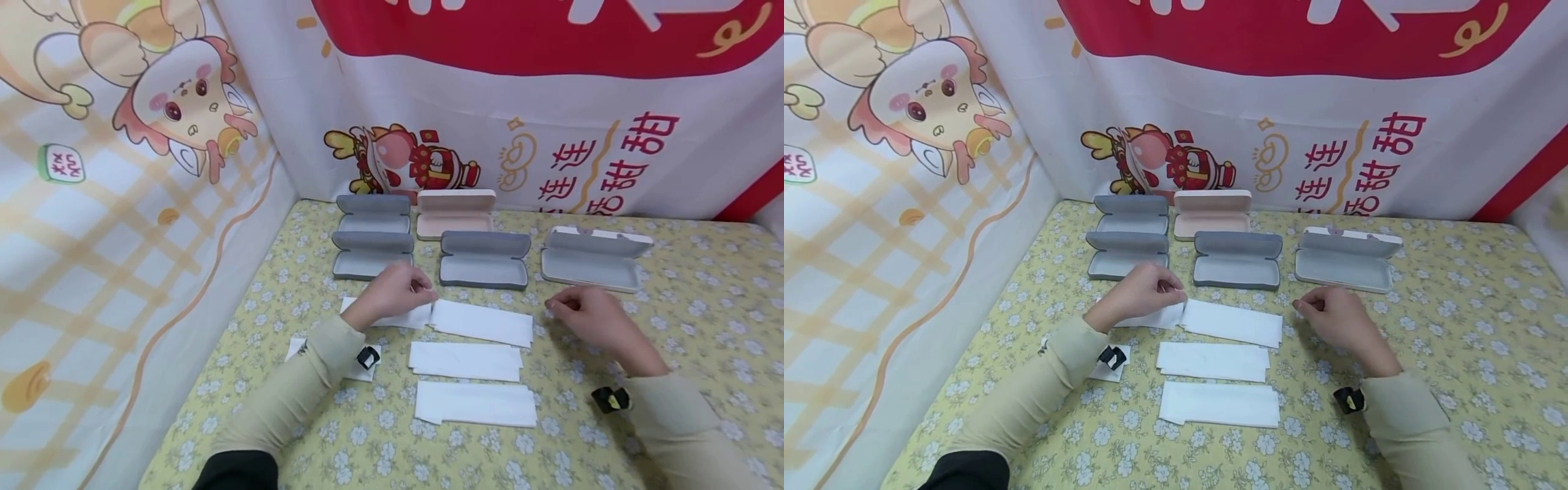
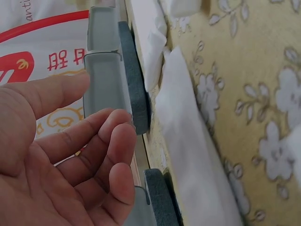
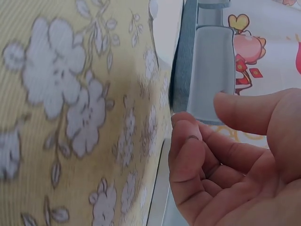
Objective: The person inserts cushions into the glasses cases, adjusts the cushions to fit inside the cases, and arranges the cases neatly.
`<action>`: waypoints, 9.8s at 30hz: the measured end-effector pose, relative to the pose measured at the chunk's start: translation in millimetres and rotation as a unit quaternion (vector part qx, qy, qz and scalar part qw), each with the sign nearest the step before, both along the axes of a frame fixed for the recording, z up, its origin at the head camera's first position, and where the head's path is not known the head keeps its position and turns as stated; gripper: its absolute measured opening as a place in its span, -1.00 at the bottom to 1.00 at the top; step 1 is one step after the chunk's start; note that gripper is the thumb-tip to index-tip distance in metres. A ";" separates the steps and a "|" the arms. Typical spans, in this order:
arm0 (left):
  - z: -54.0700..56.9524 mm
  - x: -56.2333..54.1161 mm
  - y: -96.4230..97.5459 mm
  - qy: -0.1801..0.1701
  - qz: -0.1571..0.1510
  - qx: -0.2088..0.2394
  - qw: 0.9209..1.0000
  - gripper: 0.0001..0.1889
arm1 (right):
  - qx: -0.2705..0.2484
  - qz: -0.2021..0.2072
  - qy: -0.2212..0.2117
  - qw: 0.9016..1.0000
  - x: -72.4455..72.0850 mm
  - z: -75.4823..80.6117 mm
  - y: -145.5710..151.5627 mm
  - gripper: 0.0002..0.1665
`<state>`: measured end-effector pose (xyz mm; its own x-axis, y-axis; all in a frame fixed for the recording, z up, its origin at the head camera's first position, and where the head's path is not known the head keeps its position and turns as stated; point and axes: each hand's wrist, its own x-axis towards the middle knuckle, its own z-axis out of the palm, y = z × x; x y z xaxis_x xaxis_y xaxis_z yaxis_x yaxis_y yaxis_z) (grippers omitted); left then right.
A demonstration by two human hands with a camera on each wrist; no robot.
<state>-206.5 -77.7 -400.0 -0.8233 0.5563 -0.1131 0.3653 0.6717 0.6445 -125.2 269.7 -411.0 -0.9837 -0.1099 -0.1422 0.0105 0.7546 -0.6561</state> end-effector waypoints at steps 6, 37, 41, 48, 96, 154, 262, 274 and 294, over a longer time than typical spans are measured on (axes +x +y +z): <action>-6.5 4.6 8.5 0.007 -0.007 -0.015 1.000 -0.82 | 0.004 0.003 -0.007 1.000 -1.7 -5.2 -8.0 -0.69; -20.1 1.9 33.0 0.060 -0.014 -0.119 0.991 -0.54 | 0.017 0.022 -0.031 0.999 -8.0 -13.6 -33.9 -0.84; -18.6 3.3 32.7 0.042 -0.004 -0.089 0.995 -0.70 | -0.004 0.006 -0.038 0.999 -6.5 -13.9 -33.1 -0.84; -16.1 3.1 29.6 -0.025 0.003 0.003 1.000 -0.96 | -0.041 -0.016 -0.013 0.999 -3.5 -13.0 -29.4 -0.82; -19.4 -13.4 26.8 -0.308 0.134 0.286 0.897 -0.66 | -0.222 -0.077 -0.037 0.971 -17.7 -0.9 -23.8 -0.62; -33.7 -41.1 51.3 -0.213 0.279 0.375 0.858 -0.83 | -0.265 -0.207 -0.072 0.939 -74.6 -12.1 -30.7 -0.50; -15.6 -46.3 43.1 -0.202 0.217 0.138 0.945 -0.62 | -0.176 -0.170 -0.124 0.962 -75.6 1.9 -30.2 -0.65; -10.8 -44.2 40.6 -0.188 0.191 0.123 0.956 -0.49 | -0.157 -0.159 -0.114 0.968 -70.0 2.0 -30.7 -0.56; -4.2 -39.3 36.8 -0.164 0.168 0.063 0.970 -0.47 | -0.164 -0.158 -0.118 0.967 -63.7 -3.4 -25.8 -0.48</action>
